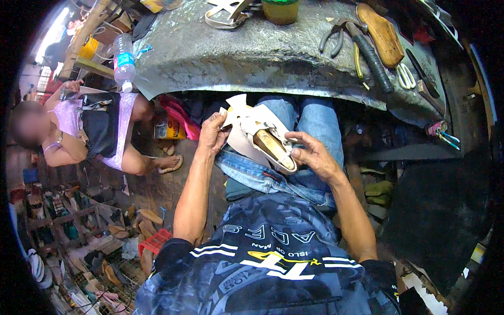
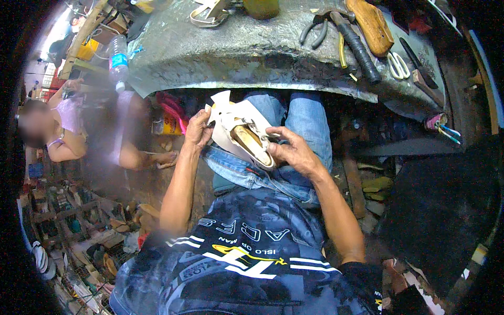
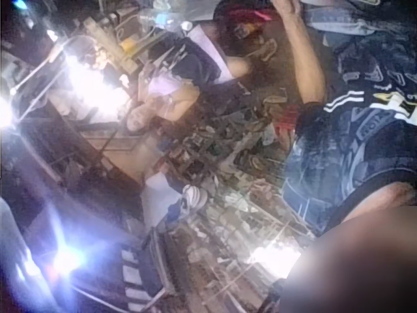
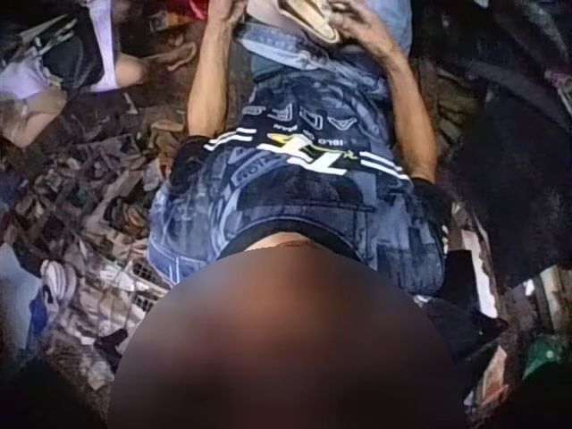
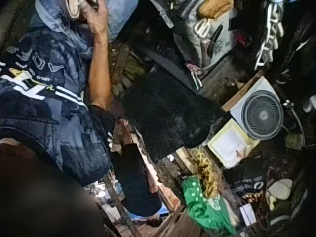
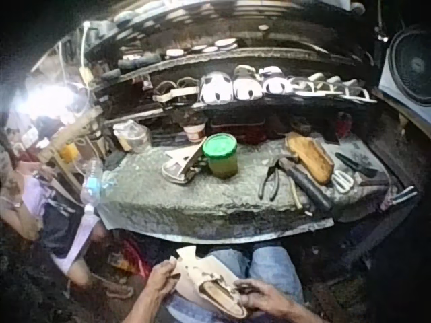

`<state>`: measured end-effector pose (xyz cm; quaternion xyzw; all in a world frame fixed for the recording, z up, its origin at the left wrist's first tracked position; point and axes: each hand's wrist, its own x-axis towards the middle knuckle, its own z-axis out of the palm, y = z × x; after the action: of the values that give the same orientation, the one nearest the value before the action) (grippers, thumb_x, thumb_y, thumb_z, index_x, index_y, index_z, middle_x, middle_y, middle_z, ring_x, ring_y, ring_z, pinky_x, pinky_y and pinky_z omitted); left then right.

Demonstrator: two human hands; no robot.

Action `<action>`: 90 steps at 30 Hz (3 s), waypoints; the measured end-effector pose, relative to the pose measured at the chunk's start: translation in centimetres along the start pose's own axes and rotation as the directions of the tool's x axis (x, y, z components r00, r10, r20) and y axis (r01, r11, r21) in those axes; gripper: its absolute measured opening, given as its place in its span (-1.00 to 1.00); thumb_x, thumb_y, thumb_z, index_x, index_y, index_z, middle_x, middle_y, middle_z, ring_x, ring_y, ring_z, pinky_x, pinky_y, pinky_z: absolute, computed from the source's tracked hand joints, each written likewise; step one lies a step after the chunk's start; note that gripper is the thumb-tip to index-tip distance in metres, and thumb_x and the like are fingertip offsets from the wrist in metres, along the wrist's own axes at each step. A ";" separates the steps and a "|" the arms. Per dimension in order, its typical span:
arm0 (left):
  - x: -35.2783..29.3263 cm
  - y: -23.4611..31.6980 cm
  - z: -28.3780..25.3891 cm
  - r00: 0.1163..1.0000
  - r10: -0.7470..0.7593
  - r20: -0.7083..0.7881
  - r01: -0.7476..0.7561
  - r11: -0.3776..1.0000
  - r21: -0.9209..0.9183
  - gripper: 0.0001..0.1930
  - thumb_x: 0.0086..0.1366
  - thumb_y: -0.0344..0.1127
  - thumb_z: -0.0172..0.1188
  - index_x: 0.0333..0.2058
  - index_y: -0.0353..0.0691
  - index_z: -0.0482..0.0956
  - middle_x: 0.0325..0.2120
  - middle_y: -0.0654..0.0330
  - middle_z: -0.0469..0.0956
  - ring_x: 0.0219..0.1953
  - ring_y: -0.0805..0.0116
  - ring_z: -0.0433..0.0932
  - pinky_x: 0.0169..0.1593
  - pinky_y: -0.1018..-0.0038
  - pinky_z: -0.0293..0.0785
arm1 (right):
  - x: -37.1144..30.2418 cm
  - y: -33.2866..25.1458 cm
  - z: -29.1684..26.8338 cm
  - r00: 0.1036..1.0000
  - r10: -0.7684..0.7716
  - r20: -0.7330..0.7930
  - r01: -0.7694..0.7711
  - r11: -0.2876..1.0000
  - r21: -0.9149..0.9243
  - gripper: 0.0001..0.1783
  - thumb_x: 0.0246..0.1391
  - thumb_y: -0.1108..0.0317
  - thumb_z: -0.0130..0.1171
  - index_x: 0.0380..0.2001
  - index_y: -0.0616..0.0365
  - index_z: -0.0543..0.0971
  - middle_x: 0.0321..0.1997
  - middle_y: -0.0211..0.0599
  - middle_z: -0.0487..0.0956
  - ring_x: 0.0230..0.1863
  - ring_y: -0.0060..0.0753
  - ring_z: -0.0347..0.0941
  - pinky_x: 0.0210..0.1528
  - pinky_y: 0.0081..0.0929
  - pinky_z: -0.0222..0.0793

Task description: The person assembles a pair of sandals by attaching white straps to a wooden sole using a knife-like tool. They repeatedly position the straps, press them onto the sole, and use the tool to secure them in place.

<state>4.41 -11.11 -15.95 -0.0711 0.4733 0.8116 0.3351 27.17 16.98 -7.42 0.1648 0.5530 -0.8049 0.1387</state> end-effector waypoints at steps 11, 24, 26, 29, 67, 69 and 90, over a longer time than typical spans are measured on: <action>-1.7 1.6 8.2 0.985 -0.093 -0.144 0.171 0.596 0.784 -0.75 0.40 -0.14 0.45 -0.32 -0.18 0.66 -0.27 0.33 0.70 -0.22 0.57 0.60 -0.19 0.41 0.56 | -3.8 -5.8 -5.4 0.913 -0.293 -0.283 -0.020 0.660 -0.751 -0.33 0.23 0.07 0.43 0.26 0.30 0.61 0.36 0.13 0.54 0.30 0.05 0.57 0.34 -0.18 0.49; -2.4 4.1 10.4 0.998 0.008 0.057 -0.042 0.781 0.623 -0.72 0.50 -0.12 0.33 -0.14 -0.26 0.73 -0.31 0.22 0.74 -0.31 0.48 0.70 -0.23 0.45 0.69 | -5.4 -5.1 -5.0 0.847 -0.516 -0.130 0.236 0.584 -0.777 -0.25 -0.01 0.50 0.53 0.32 0.19 0.59 0.25 -0.02 0.69 0.25 -0.10 0.66 0.33 -0.23 0.52; -2.5 4.2 11.4 0.992 -0.014 0.129 -0.041 0.910 0.413 -0.71 0.51 -0.12 0.31 -0.09 -0.26 0.72 -0.22 0.18 0.75 -0.24 0.39 0.74 -0.17 0.39 0.73 | -5.5 -5.2 -5.2 0.811 -0.565 -0.150 0.295 0.618 -0.729 -0.40 0.04 0.54 0.49 0.22 0.21 0.68 0.13 -0.08 0.76 0.12 -0.22 0.72 0.23 -0.31 0.58; -2.6 4.8 13.1 0.978 -0.023 0.206 -0.021 0.978 0.209 -0.72 0.50 -0.15 0.33 -0.09 -0.28 0.66 -0.21 0.09 0.75 -0.24 0.25 0.79 -0.14 0.30 0.80 | -6.4 -6.2 -5.5 0.796 -0.582 -0.167 0.327 0.645 -0.690 -0.47 0.08 0.55 0.47 0.17 0.24 0.71 0.06 -0.08 0.77 0.03 -0.30 0.72 0.17 -0.38 0.58; 0.5 11.7 18.2 0.862 0.070 0.502 -0.046 0.997 -0.061 -0.25 0.66 0.24 -0.16 0.08 -0.49 0.64 0.02 -0.10 0.71 0.06 0.11 0.75 0.01 0.16 0.80 | -2.1 -18.6 -8.7 0.853 -0.368 -0.369 0.410 0.911 0.040 -0.50 0.49 -0.19 0.11 -0.29 0.04 0.54 -0.46 -0.03 0.72 -0.58 -0.18 0.67 -0.54 -0.29 0.58; 0.6 11.6 18.0 0.876 0.074 0.477 -0.061 0.997 -0.042 -0.25 0.65 0.25 -0.15 0.08 -0.48 0.64 0.01 -0.09 0.71 0.06 0.11 0.75 0.03 0.16 0.79 | -2.1 -18.5 -8.7 0.848 -0.387 -0.362 0.423 0.906 0.020 -0.51 0.49 -0.18 0.13 -0.27 0.05 0.55 -0.45 -0.02 0.72 -0.58 -0.19 0.67 -0.52 -0.30 0.60; 0.0 8.9 15.7 0.946 0.198 0.257 -0.172 0.978 -0.121 -0.29 0.60 0.33 -0.04 0.31 -0.21 0.53 0.23 0.18 0.57 0.11 0.25 0.58 0.16 0.21 0.60 | -3.6 -19.3 0.7 0.626 -0.776 -0.079 0.631 0.564 -0.533 -0.76 0.46 0.28 0.26 -0.21 0.27 0.61 -0.28 -0.12 0.75 -0.26 -0.30 0.74 -0.16 -0.29 0.69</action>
<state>2.14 -1.23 -1.06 0.0676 0.3883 0.8635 0.3145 22.55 23.27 10.64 0.0117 0.7582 -0.6018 -0.2508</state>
